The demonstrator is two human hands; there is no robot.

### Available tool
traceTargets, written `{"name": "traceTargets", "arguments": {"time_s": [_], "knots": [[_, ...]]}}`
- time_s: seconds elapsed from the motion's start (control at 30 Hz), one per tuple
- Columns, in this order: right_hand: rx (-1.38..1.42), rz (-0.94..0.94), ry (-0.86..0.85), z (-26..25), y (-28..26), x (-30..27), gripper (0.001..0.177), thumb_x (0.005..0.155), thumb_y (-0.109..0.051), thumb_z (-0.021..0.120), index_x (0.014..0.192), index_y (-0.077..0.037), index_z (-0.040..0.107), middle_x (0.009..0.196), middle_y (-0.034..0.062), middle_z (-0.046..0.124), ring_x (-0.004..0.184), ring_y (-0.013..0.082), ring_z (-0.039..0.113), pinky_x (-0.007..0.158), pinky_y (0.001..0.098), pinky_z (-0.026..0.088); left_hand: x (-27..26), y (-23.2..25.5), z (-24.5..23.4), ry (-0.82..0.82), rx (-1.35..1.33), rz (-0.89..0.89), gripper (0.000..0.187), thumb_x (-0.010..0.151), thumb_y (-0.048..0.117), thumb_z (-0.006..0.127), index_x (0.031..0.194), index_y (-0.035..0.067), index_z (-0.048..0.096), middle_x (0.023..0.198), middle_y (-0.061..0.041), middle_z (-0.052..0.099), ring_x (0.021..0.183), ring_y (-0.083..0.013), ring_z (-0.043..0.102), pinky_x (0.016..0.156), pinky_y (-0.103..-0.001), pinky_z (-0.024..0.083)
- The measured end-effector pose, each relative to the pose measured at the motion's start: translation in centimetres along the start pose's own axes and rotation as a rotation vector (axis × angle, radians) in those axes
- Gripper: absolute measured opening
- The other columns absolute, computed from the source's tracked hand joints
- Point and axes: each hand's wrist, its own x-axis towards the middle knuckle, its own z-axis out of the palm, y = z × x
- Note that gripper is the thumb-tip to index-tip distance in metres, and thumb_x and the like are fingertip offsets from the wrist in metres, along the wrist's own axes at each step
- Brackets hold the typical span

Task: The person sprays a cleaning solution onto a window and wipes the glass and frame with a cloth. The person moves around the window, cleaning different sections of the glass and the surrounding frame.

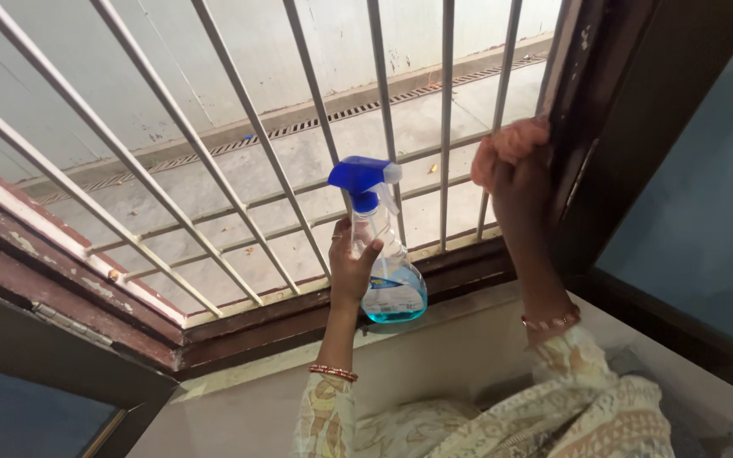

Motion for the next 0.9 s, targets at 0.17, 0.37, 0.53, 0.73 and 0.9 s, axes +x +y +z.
{"name": "traceTargets", "arguments": {"time_s": [0.17, 0.37, 0.53, 0.73, 0.9], "knots": [[-0.303, -0.252, 0.124, 2.5, -2.4, 0.1, 0.041, 0.108, -0.016, 0.06, 0.137, 0.009, 0.049, 0.128, 0.028, 0.058, 0.115, 0.04, 0.063, 0.094, 0.0456, 0.052, 0.2, 0.2, -0.2, -0.014, -0.006, -0.012, 0.063, 0.087, 0.051, 0.075, 0.124, 0.0, 0.069, 0.125, -0.016, 0.064, 0.116, -0.03, 0.063, 0.1, -0.041, 0.05], [-0.096, -0.134, 0.021, 1.3, -3.0, -1.9, 0.014, 0.103, -0.004, 0.058, 0.115, 0.001, 0.058, 0.106, 0.0188, 0.062, 0.098, 0.0354, 0.066, 0.081, 0.0454, 0.052, 0.2, 0.3, 0.0, -0.009, -0.005, 0.022, 0.064, 0.089, 0.053, 0.074, 0.123, 0.0, 0.069, 0.128, -0.017, 0.064, 0.12, -0.0319, 0.062, 0.102, -0.043, 0.049], [-0.22, -0.177, -0.044, 0.9, -2.3, -6.3, 0.02, 0.1, -0.009, 0.059, 0.117, -0.001, 0.058, 0.106, 0.0211, 0.062, 0.097, 0.0394, 0.065, 0.079, 0.0485, 0.051, 0.1, -0.1, -0.1, -0.014, 0.003, -0.004, 0.067, 0.089, 0.059, 0.071, 0.122, 0.001, 0.07, 0.127, -0.016, 0.064, 0.12, -0.0308, 0.062, 0.102, -0.042, 0.049], [-0.379, -0.08, -0.168, -1.2, 1.0, -11.6, 0.027, 0.096, -0.015, 0.059, 0.12, -0.003, 0.058, 0.107, 0.0238, 0.062, 0.097, 0.0441, 0.064, 0.077, 0.0521, 0.05, 0.0, -0.3, 0.1, -0.026, -0.043, 0.004, 0.068, 0.09, 0.059, 0.072, 0.122, -0.001, 0.069, 0.127, -0.016, 0.063, 0.121, -0.0308, 0.06, 0.103, -0.043, 0.048], [-0.197, 0.3, -0.471, -5.0, 2.9, -12.7, 0.031, 0.097, -0.022, 0.055, 0.122, -0.004, 0.056, 0.109, 0.0253, 0.063, 0.098, 0.0462, 0.065, 0.078, 0.0529, 0.052, 0.2, -0.2, -0.4, -0.031, -0.027, 0.008, 0.07, 0.09, 0.059, 0.071, 0.124, -0.002, 0.067, 0.13, -0.016, 0.063, 0.121, -0.031, 0.06, 0.103, -0.043, 0.047]]}}
